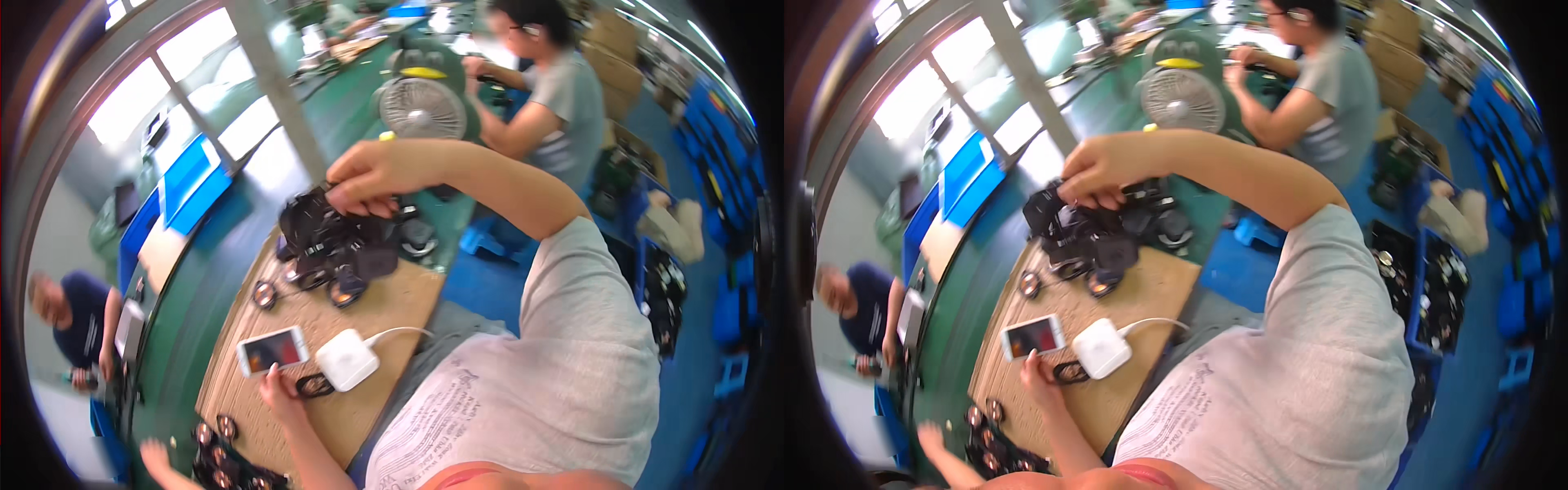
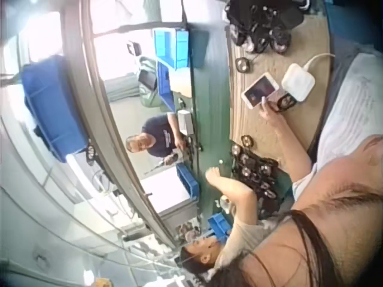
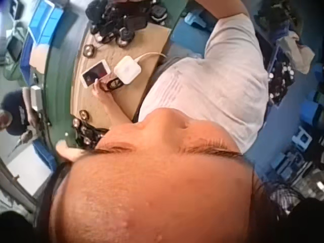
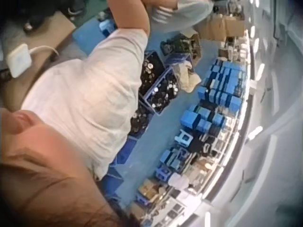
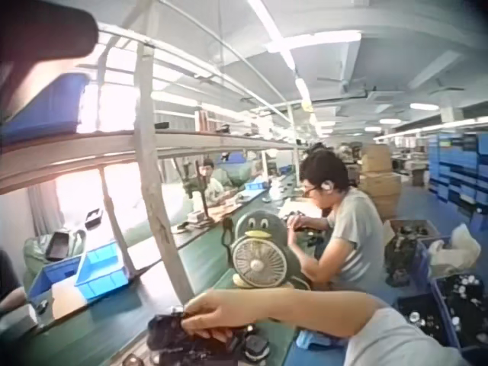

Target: The person tests electronic charging pads by plugging their cables into a power adapter, placing a smartphone onto each pad, and sorting the pads onto the conveyor belt and work surface by hand.

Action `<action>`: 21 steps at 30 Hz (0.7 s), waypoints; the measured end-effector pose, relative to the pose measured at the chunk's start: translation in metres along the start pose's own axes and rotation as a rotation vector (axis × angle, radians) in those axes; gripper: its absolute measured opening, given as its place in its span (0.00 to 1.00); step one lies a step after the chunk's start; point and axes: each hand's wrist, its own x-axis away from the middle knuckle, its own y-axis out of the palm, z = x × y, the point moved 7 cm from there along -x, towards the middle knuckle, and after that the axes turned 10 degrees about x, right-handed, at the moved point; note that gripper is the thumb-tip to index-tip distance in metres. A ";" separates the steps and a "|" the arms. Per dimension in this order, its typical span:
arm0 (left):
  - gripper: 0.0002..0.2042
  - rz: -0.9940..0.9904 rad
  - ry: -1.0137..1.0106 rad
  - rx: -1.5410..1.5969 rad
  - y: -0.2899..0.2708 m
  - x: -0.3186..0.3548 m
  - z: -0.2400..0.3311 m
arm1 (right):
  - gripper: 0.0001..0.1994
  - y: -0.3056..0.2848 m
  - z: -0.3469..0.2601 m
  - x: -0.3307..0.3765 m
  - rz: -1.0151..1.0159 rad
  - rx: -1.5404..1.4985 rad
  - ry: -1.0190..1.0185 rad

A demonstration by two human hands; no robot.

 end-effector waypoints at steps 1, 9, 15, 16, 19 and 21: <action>0.05 0.002 -0.010 0.006 0.008 0.002 0.003 | 0.11 -0.003 0.005 0.044 0.060 0.002 0.046; 0.08 0.127 -0.061 -0.037 0.016 0.013 0.020 | 0.05 0.084 0.124 0.320 0.588 -0.100 0.635; 0.08 0.102 -0.144 -0.094 0.038 0.005 -0.028 | 0.07 0.145 0.270 0.532 0.987 -0.092 1.144; 0.08 0.092 -0.158 -0.099 0.041 0.009 -0.033 | 0.07 0.138 0.280 0.567 1.050 -0.042 1.219; 0.08 0.073 -0.185 -0.107 0.046 0.017 -0.040 | 0.08 0.099 0.293 0.663 1.095 0.299 1.462; 0.08 0.068 -0.186 -0.104 0.047 0.022 -0.038 | 0.17 0.065 0.279 0.696 0.968 0.604 1.877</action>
